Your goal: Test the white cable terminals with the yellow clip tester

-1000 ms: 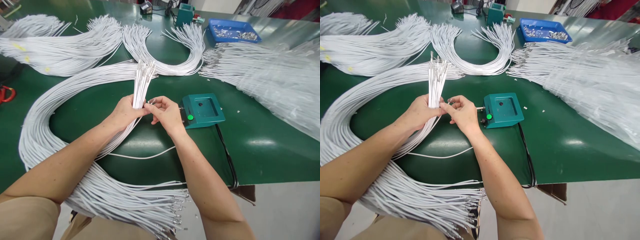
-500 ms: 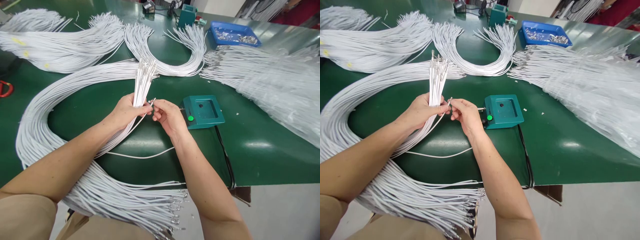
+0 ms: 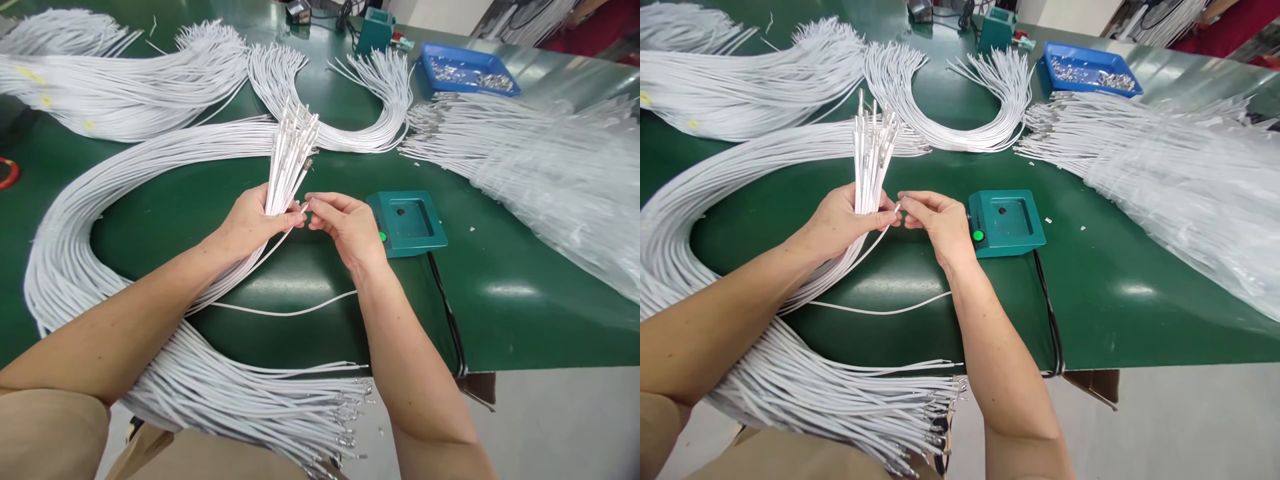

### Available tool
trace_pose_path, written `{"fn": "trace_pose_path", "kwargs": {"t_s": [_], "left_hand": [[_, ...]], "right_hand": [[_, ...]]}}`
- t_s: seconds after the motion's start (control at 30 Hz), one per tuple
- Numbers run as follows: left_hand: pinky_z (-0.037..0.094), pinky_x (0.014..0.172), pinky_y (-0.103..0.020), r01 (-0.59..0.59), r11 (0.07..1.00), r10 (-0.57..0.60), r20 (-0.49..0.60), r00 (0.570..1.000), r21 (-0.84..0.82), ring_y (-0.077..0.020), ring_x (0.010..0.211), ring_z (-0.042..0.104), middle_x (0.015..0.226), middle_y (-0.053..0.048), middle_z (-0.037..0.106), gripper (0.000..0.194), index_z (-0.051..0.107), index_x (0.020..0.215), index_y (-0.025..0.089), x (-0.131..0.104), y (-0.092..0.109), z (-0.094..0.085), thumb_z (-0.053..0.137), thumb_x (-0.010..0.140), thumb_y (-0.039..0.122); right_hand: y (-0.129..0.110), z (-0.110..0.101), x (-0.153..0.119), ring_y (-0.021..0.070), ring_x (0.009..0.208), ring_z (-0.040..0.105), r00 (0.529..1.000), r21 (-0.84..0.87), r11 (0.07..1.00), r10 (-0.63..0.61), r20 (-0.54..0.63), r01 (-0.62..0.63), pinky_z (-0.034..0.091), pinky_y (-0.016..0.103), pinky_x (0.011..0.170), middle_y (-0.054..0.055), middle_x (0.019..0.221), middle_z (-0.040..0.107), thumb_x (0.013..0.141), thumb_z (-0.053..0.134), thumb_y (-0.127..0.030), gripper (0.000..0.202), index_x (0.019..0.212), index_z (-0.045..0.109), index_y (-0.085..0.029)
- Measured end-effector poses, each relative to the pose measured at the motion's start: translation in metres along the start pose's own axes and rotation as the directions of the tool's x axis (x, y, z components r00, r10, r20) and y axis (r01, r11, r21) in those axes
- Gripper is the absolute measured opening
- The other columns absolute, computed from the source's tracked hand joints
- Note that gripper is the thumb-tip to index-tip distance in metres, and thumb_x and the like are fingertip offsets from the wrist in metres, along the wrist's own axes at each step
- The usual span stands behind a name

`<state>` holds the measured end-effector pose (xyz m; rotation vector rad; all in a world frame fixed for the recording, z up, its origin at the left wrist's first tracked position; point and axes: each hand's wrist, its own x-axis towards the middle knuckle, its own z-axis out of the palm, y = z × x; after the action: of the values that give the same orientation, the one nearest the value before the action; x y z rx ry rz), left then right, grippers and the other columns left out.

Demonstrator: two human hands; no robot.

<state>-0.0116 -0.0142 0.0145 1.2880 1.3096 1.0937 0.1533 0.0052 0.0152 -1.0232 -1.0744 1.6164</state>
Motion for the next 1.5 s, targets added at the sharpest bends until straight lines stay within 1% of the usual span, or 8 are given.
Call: {"fn": "trace_pose_path", "kwargs": {"t_s": [0.27, 0.43, 0.63, 0.83, 1.03, 1.2, 1.37, 1.5], "left_hand": [[0.047, 0.06, -0.025, -0.052, 0.989, 0.061, -0.068, 0.996, 0.136, -0.0113, 0.06, 0.058, 0.077, -0.001, 0.068, 0.024, 0.063, 0.081, 0.015, -0.002, 0.002, 0.0, 0.076, 0.065, 0.025], [0.047, 0.059, -0.025, -0.036, 0.992, 0.044, -0.063, 0.997, 0.118, -0.0111, 0.059, 0.058, 0.078, -0.001, 0.068, 0.024, 0.062, 0.081, 0.015, 0.0, 0.0, 0.0, 0.077, 0.064, 0.025], [0.05, 0.059, -0.026, 0.001, 1.0, 0.0, -0.057, 0.998, 0.025, -0.0139, 0.063, 0.063, 0.076, -0.002, 0.068, 0.028, 0.062, 0.083, 0.015, 0.002, -0.002, -0.001, 0.08, 0.063, 0.025], [0.051, 0.059, -0.024, 0.011, 1.0, -0.011, 0.011, 1.0, -0.016, -0.0121, 0.063, 0.062, 0.071, 0.0, 0.065, 0.024, 0.063, 0.081, 0.014, 0.002, 0.0, -0.002, 0.08, 0.065, 0.022], [0.052, 0.061, -0.022, 0.195, 0.962, -0.17, 0.139, 0.976, -0.191, -0.0121, 0.071, 0.066, 0.079, 0.0, 0.067, 0.051, 0.066, 0.116, 0.017, 0.004, 0.006, -0.003, 0.08, 0.067, 0.019], [0.05, 0.058, -0.021, 0.25, 0.944, -0.206, 0.21, 0.956, -0.214, -0.0117, 0.07, 0.064, 0.084, -0.003, 0.067, 0.046, 0.069, 0.111, 0.014, 0.005, 0.009, -0.005, 0.08, 0.066, 0.017], [0.043, 0.051, -0.018, 0.261, 0.938, -0.222, 0.18, 0.958, -0.229, -0.011, 0.067, 0.062, 0.075, -0.002, 0.064, 0.04, 0.07, 0.104, 0.014, 0.005, 0.012, -0.005, 0.078, 0.065, 0.014], [0.036, 0.046, -0.017, 0.291, 0.932, -0.249, 0.2, 0.948, -0.218, -0.0106, 0.066, 0.06, 0.072, -0.001, 0.062, 0.043, 0.07, 0.108, 0.014, 0.005, 0.013, -0.006, 0.076, 0.066, 0.012]], "right_hand": [[0.001, 0.002, -0.002, 0.0058, 0.055, 0.056, 1.0, -0.087, 0.996, -0.013, -0.013, 0.012, 0.051, 0.02, 0.058, -0.003, 0.065, 0.063, 0.075, 0.072, -0.025, 0.011, 0.075, 0.066, -0.016], [-0.008, -0.001, -0.004, 0.0063, 0.049, 0.051, 0.983, -0.139, 0.981, 0.15, 0.107, -0.135, 0.052, 0.022, 0.053, -0.004, 0.062, 0.059, 0.079, 0.067, -0.025, 0.014, 0.072, 0.059, -0.017], [-0.009, -0.001, -0.004, 0.0073, 0.061, 0.055, 0.998, -0.17, 0.985, -0.006, 0.056, 0.016, 0.054, 0.022, 0.063, -0.001, 0.082, 0.066, 0.084, 0.063, -0.051, 0.032, 0.094, 0.068, -0.021], [0.003, 0.002, -0.001, 0.011, 0.068, 0.062, 0.99, -0.323, 0.936, -0.124, 0.071, 0.141, 0.052, 0.025, 0.066, 0.0, 0.078, 0.069, 0.078, 0.069, -0.028, 0.012, 0.078, 0.068, -0.017], [0.005, -0.002, 0.0, 0.0126, 0.065, 0.06, 0.962, -0.567, 0.783, -0.266, 0.066, 0.256, 0.046, 0.028, 0.067, -0.001, 0.071, 0.066, 0.083, 0.061, -0.028, 0.014, 0.074, 0.067, -0.019], [0.005, -0.001, -0.001, 0.0141, 0.069, 0.057, 0.94, -0.643, 0.703, -0.331, 0.082, 0.304, 0.044, 0.029, 0.069, 0.0, 0.073, 0.065, 0.085, 0.061, -0.032, 0.017, 0.073, 0.064, -0.02], [0.001, -0.003, -0.004, 0.0136, 0.073, 0.054, 0.833, -0.773, 0.409, -0.485, 0.266, 0.485, 0.042, 0.027, 0.071, 0.003, 0.078, 0.06, 0.091, 0.051, -0.021, 0.019, 0.074, 0.059, -0.018], [-0.005, -0.009, -0.006, 0.0139, 0.073, 0.052, 0.783, -0.79, 0.25, -0.471, 0.406, 0.56, 0.04, 0.027, 0.069, 0.005, 0.081, 0.059, 0.093, 0.046, -0.019, 0.021, 0.077, 0.061, -0.017]]}}
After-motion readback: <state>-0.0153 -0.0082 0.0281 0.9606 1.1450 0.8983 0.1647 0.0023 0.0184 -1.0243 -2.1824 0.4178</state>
